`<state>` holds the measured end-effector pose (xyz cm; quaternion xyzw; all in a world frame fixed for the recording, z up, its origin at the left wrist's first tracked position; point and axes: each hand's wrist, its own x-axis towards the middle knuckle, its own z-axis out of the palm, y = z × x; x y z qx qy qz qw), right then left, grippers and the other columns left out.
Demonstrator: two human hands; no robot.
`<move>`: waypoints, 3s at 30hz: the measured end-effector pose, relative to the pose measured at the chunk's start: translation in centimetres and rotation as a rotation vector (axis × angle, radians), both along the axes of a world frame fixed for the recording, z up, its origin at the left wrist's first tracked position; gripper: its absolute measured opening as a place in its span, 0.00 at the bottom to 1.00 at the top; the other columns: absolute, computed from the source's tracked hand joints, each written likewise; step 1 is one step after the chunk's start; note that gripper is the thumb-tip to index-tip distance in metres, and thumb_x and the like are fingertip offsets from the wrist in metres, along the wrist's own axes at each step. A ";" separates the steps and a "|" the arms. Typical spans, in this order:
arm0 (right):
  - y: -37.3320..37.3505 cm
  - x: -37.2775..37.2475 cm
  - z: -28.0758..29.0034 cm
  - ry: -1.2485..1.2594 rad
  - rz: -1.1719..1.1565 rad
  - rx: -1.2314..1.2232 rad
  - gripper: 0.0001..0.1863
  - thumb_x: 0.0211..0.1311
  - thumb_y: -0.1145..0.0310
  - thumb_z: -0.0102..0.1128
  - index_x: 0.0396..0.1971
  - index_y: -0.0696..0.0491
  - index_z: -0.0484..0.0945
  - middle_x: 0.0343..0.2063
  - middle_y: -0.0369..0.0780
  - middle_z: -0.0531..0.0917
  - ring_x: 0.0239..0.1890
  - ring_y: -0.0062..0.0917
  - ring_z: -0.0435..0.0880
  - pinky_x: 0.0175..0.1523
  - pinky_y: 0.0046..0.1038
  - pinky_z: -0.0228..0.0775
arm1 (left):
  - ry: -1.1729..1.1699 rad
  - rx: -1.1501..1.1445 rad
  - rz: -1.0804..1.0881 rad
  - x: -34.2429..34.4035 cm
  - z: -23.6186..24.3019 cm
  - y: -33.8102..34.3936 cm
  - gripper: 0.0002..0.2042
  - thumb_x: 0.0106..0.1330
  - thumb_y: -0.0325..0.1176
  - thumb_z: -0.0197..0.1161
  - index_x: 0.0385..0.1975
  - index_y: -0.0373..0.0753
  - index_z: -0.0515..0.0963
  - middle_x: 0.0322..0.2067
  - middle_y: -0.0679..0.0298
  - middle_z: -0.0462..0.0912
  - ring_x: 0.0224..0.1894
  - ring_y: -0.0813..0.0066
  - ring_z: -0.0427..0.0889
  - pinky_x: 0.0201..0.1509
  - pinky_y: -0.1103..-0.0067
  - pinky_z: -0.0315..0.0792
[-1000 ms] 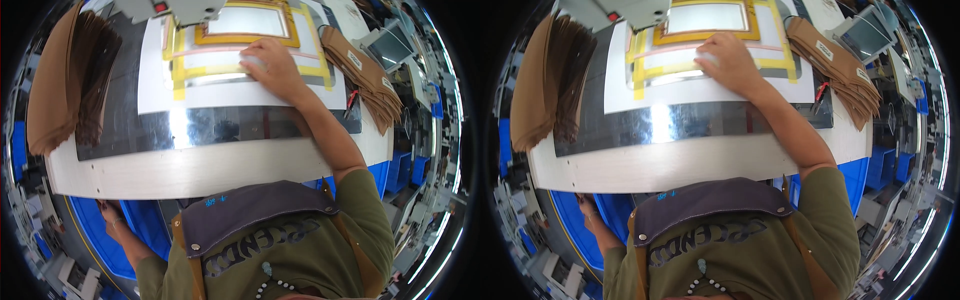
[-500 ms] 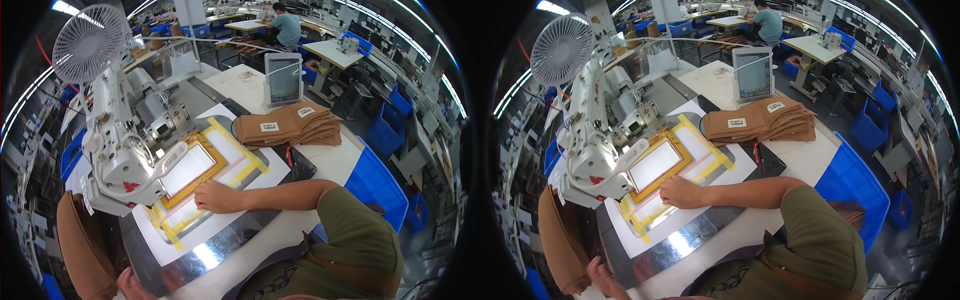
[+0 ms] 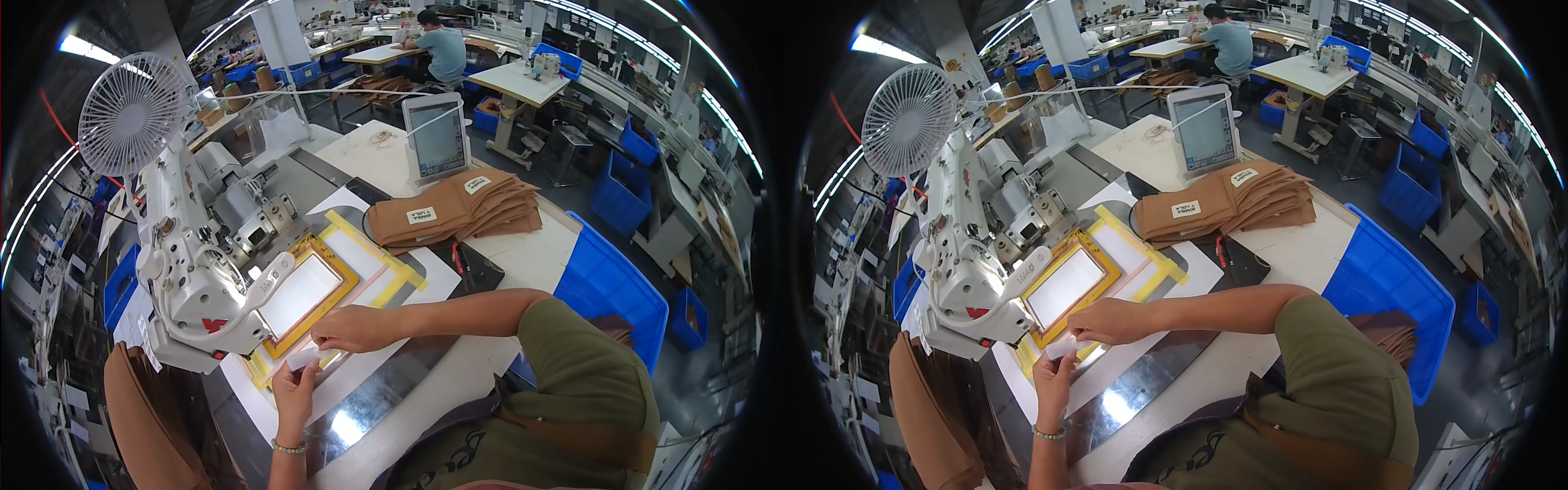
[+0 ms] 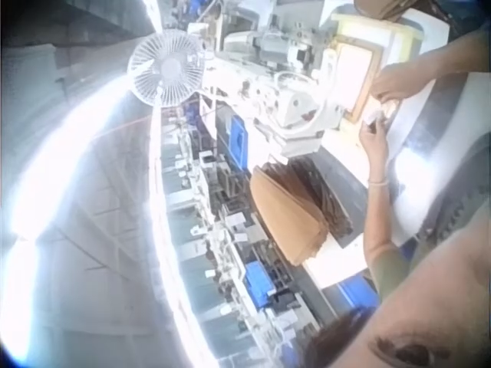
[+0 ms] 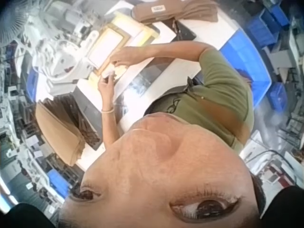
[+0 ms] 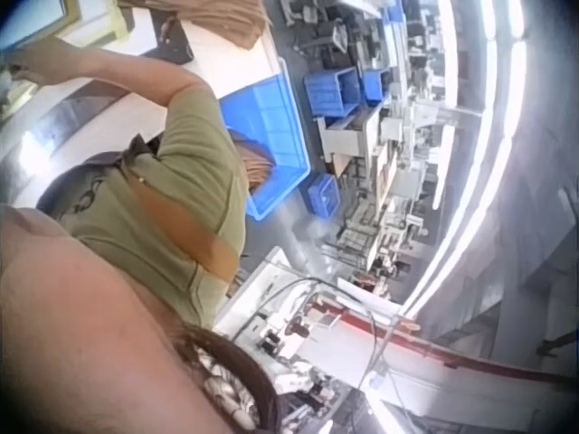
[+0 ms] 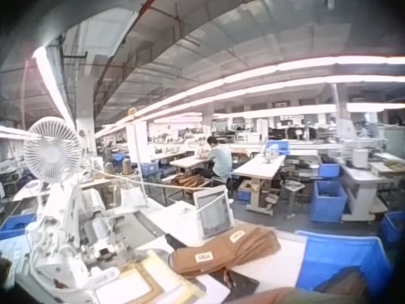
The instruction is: The recorder is sewing leather labels onto fabric pieces using a specialized sewing machine in a workshop environment.
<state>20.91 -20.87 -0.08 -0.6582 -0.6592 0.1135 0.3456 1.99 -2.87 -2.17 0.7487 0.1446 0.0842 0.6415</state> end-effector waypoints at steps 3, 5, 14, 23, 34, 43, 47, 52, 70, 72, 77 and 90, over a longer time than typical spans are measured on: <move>0.4 -0.4 0.0 0.241 0.022 -0.008 0.08 0.75 0.67 0.64 0.46 0.55 0.79 0.36 0.43 0.84 0.38 0.36 0.85 0.45 0.36 0.77 | -0.031 0.040 0.078 -0.3 0.3 -0.4 0.12 0.76 0.33 0.69 0.53 0.33 0.83 0.37 0.65 0.89 0.33 0.84 0.81 0.39 0.83 0.76; 0.9 -0.5 -0.2 0.350 0.064 0.047 0.12 0.73 0.67 0.67 0.50 0.57 0.82 0.35 0.43 0.87 0.37 0.31 0.87 0.44 0.32 0.78 | 0.032 0.079 0.157 -0.6 0.7 -0.8 0.12 0.76 0.33 0.69 0.52 0.33 0.84 0.36 0.66 0.89 0.36 0.83 0.83 0.42 0.82 0.78; 2.8 9.8 7.7 -0.044 -0.300 -0.095 0.14 0.69 0.62 0.69 0.48 0.55 0.89 0.37 0.39 0.91 0.37 0.21 0.85 0.45 0.26 0.77 | -0.231 1.181 0.154 -2.6 0.7 2.2 0.05 0.67 0.26 0.70 0.39 0.34 0.83 0.38 0.57 0.85 0.43 0.54 0.83 0.49 0.65 0.78; 9.5 9.1 0.2 0.115 -0.143 -0.375 0.08 0.64 0.67 0.69 0.38 0.54 0.91 0.30 0.40 0.91 0.33 0.27 0.88 0.44 0.31 0.80 | 0.100 1.223 0.040 -2.1 -1.2 3.6 0.27 0.76 0.46 0.62 0.66 0.31 0.78 0.78 0.47 0.63 0.82 0.41 0.55 0.83 0.54 0.51; 11.2 5.8 -1.9 0.210 -0.159 -0.223 0.07 0.61 0.66 0.71 0.35 0.52 0.91 0.32 0.41 0.92 0.37 0.30 0.92 0.46 0.32 0.82 | 0.167 1.290 -0.058 -1.5 -0.5 3.8 0.34 0.79 0.53 0.55 0.77 0.35 0.66 0.81 0.44 0.55 0.84 0.42 0.49 0.85 0.50 0.41; 9.3 8.5 0.9 0.137 -0.049 -0.212 0.08 0.63 0.67 0.73 0.37 0.55 0.88 0.24 0.33 0.86 0.30 0.18 0.83 0.39 0.25 0.73 | 0.128 1.269 0.005 -1.2 -1.2 3.9 0.33 0.78 0.54 0.58 0.74 0.35 0.71 0.78 0.41 0.61 0.81 0.41 0.55 0.84 0.49 0.44; 6.9 13.6 4.2 0.140 -0.070 -0.491 0.10 0.63 0.66 0.74 0.41 0.55 0.87 0.21 0.30 0.81 0.28 0.15 0.78 0.38 0.24 0.70 | 0.130 1.275 0.014 -1.2 -1.3 3.8 0.33 0.78 0.53 0.58 0.74 0.36 0.72 0.78 0.41 0.62 0.81 0.42 0.55 0.84 0.50 0.44; 5.2 14.6 3.9 0.024 -0.115 -0.483 0.09 0.63 0.69 0.74 0.41 0.54 0.86 0.21 0.31 0.81 0.27 0.17 0.78 0.37 0.26 0.69 | 0.213 1.316 -0.025 -1.2 -1.2 3.8 0.32 0.82 0.52 0.51 0.78 0.37 0.67 0.80 0.47 0.59 0.84 0.47 0.51 0.85 0.53 0.41; 7.0 13.2 4.3 -0.349 -0.066 -0.799 0.08 0.47 0.79 0.69 0.29 0.50 0.84 0.24 0.38 0.84 0.29 0.31 0.83 0.34 0.37 0.73 | 0.200 1.338 -0.019 -1.2 -1.2 3.9 0.32 0.83 0.53 0.50 0.78 0.39 0.66 0.80 0.48 0.60 0.84 0.47 0.52 0.85 0.53 0.41; 6.6 13.3 3.9 -0.365 -0.028 -0.810 0.09 0.48 0.79 0.68 0.29 0.50 0.85 0.24 0.39 0.84 0.29 0.32 0.84 0.35 0.38 0.75 | 0.117 1.330 0.023 -1.2 -1.3 3.8 0.32 0.80 0.54 0.55 0.74 0.37 0.71 0.79 0.44 0.61 0.82 0.44 0.55 0.84 0.52 0.45; 6.4 12.3 2.0 -0.900 -0.145 -0.565 0.11 0.61 0.74 0.64 0.41 0.50 0.92 0.52 0.44 0.87 0.62 0.37 0.82 0.54 0.40 0.83 | 0.165 1.343 0.024 -1.2 -1.6 3.8 0.32 0.83 0.54 0.48 0.77 0.37 0.68 0.79 0.46 0.62 0.83 0.47 0.53 0.84 0.53 0.44; 13.1 3.1 -0.1 0.877 0.047 -0.372 0.18 0.73 0.82 0.48 0.58 0.59 0.80 0.56 0.44 0.86 0.60 0.26 0.85 0.65 0.29 0.81 | 0.020 1.202 0.130 -1.0 -2.4 3.3 0.30 0.76 0.54 0.61 0.65 0.34 0.78 0.75 0.41 0.67 0.79 0.43 0.59 0.81 0.50 0.50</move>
